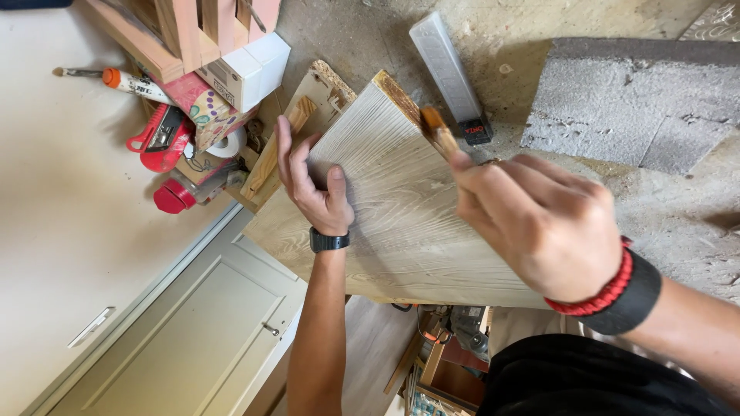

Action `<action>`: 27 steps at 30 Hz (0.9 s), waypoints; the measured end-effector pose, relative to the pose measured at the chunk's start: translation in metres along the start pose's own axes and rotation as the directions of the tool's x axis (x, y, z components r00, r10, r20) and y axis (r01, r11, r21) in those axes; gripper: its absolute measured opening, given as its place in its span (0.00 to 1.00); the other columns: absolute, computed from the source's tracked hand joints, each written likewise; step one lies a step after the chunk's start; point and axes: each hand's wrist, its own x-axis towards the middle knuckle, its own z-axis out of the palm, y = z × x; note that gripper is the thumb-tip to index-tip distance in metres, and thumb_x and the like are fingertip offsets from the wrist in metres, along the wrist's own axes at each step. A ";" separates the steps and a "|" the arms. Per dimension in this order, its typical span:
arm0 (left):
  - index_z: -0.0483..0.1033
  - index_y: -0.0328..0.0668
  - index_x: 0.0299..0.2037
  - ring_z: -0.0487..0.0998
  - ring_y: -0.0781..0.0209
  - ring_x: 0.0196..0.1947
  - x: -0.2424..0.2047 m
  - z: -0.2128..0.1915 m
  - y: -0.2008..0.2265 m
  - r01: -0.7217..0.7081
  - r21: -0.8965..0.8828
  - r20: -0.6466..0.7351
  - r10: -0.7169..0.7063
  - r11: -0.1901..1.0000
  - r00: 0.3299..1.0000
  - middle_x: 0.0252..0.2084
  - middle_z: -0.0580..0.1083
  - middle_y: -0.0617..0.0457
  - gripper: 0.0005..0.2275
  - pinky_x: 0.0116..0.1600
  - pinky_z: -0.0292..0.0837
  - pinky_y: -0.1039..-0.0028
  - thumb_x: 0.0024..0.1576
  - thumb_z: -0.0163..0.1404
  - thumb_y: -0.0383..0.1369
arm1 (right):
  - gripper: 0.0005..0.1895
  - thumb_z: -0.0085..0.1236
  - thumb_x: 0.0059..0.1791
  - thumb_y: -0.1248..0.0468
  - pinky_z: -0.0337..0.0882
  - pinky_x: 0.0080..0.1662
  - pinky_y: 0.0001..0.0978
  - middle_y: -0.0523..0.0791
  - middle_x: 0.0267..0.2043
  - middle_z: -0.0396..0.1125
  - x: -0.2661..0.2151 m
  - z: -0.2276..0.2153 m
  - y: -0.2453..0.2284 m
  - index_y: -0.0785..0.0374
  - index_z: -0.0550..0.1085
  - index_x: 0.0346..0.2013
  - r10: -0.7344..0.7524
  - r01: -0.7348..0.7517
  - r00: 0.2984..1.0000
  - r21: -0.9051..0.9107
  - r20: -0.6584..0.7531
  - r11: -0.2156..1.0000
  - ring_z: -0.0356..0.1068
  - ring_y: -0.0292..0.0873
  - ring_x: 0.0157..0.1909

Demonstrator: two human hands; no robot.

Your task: The person applies a liquid finish to the edge of a wood panel using a small brush, working along the entire length of the exposed edge.

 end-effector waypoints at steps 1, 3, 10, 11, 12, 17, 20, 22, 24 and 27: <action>0.72 0.36 0.49 0.62 0.43 0.70 0.001 0.000 0.001 -0.001 -0.001 0.002 0.001 1.000 1.000 0.69 0.59 0.43 0.26 0.72 0.60 0.53 0.63 0.37 0.54 | 0.05 0.64 0.51 0.76 0.70 0.28 0.33 0.44 0.25 0.70 -0.006 0.001 0.000 0.72 0.76 0.40 0.002 -0.002 1.000 0.000 -0.001 1.000 0.67 0.39 0.23; 0.72 0.35 0.48 0.64 0.42 0.69 0.001 0.000 0.002 0.004 0.012 -0.007 -0.004 1.000 1.000 0.68 0.60 0.41 0.26 0.70 0.62 0.54 0.63 0.36 0.55 | 0.06 0.60 0.51 0.75 0.66 0.22 0.30 0.41 0.19 0.64 -0.018 0.004 0.000 0.73 0.75 0.42 0.008 -0.010 0.996 0.025 0.092 1.000 0.62 0.35 0.19; 0.72 0.35 0.47 0.63 0.44 0.70 0.000 0.000 -0.001 0.007 0.000 -0.013 -0.007 1.000 1.000 0.68 0.60 0.42 0.26 0.70 0.63 0.54 0.63 0.36 0.54 | 0.05 0.66 0.50 0.76 0.63 0.20 0.27 0.41 0.18 0.66 -0.024 -0.018 -0.004 0.71 0.76 0.32 0.033 -0.033 0.995 -0.007 0.093 0.999 0.62 0.34 0.17; 0.72 0.36 0.48 0.63 0.44 0.70 -0.001 0.001 -0.001 0.004 -0.001 -0.011 -0.004 1.000 1.000 0.68 0.60 0.42 0.26 0.71 0.62 0.54 0.63 0.36 0.54 | 0.04 0.65 0.52 0.77 0.64 0.24 0.30 0.42 0.19 0.64 -0.010 -0.014 -0.005 0.71 0.77 0.35 0.033 -0.032 0.999 -0.025 0.032 0.999 0.60 0.36 0.19; 0.72 0.37 0.48 0.63 0.43 0.70 -0.001 0.000 -0.001 0.000 0.000 -0.006 0.000 1.000 1.000 0.69 0.60 0.43 0.26 0.71 0.62 0.54 0.63 0.37 0.55 | 0.04 0.65 0.54 0.78 0.66 0.28 0.33 0.42 0.20 0.63 0.003 -0.011 -0.006 0.70 0.78 0.38 0.034 -0.035 0.999 -0.041 -0.029 0.999 0.58 0.38 0.20; 0.72 0.34 0.49 0.63 0.42 0.70 0.001 0.001 0.001 -0.002 -0.007 -0.007 0.002 1.000 1.000 0.68 0.60 0.42 0.26 0.71 0.62 0.54 0.63 0.37 0.54 | 0.04 0.60 0.53 0.71 0.64 0.23 0.32 0.42 0.20 0.63 -0.023 -0.010 -0.007 0.69 0.73 0.39 0.032 -0.036 0.994 0.033 0.102 0.999 0.60 0.37 0.19; 0.72 0.33 0.49 0.63 0.42 0.69 0.000 -0.001 0.002 0.008 0.003 -0.003 -0.008 1.000 1.000 0.68 0.60 0.40 0.24 0.71 0.62 0.53 0.62 0.38 0.50 | 0.09 0.61 0.50 0.68 0.68 0.29 0.33 0.43 0.22 0.65 -0.060 -0.029 -0.011 0.71 0.73 0.41 0.047 -0.050 0.982 0.013 0.182 0.999 0.65 0.40 0.22; 0.71 0.33 0.49 0.63 0.41 0.70 0.000 -0.001 0.002 0.004 0.003 0.006 -0.004 1.000 1.000 0.68 0.60 0.40 0.21 0.71 0.62 0.52 0.62 0.40 0.46 | 0.08 0.61 0.49 0.68 0.68 0.29 0.30 0.42 0.20 0.64 -0.071 -0.038 -0.013 0.72 0.74 0.37 0.050 -0.050 0.978 -0.004 0.202 0.999 0.64 0.38 0.21; 0.72 0.33 0.49 0.64 0.42 0.69 0.000 0.000 0.003 0.000 0.023 -0.003 0.000 1.000 1.000 0.68 0.60 0.41 0.25 0.71 0.62 0.54 0.63 0.37 0.51 | 0.04 0.60 0.51 0.70 0.59 0.27 0.27 0.41 0.18 0.58 -0.067 -0.045 -0.018 0.70 0.75 0.34 0.091 -0.082 0.991 -0.086 0.103 0.993 0.57 0.38 0.19; 0.72 0.34 0.50 0.63 0.42 0.70 -0.001 0.000 0.002 0.004 -0.001 -0.001 -0.004 1.000 1.000 0.69 0.59 0.42 0.26 0.72 0.61 0.52 0.64 0.37 0.53 | 0.01 0.60 0.52 0.75 0.65 0.29 0.32 0.41 0.22 0.64 -0.037 -0.033 -0.018 0.70 0.78 0.36 0.073 -0.072 0.997 -0.058 0.005 0.996 0.64 0.39 0.23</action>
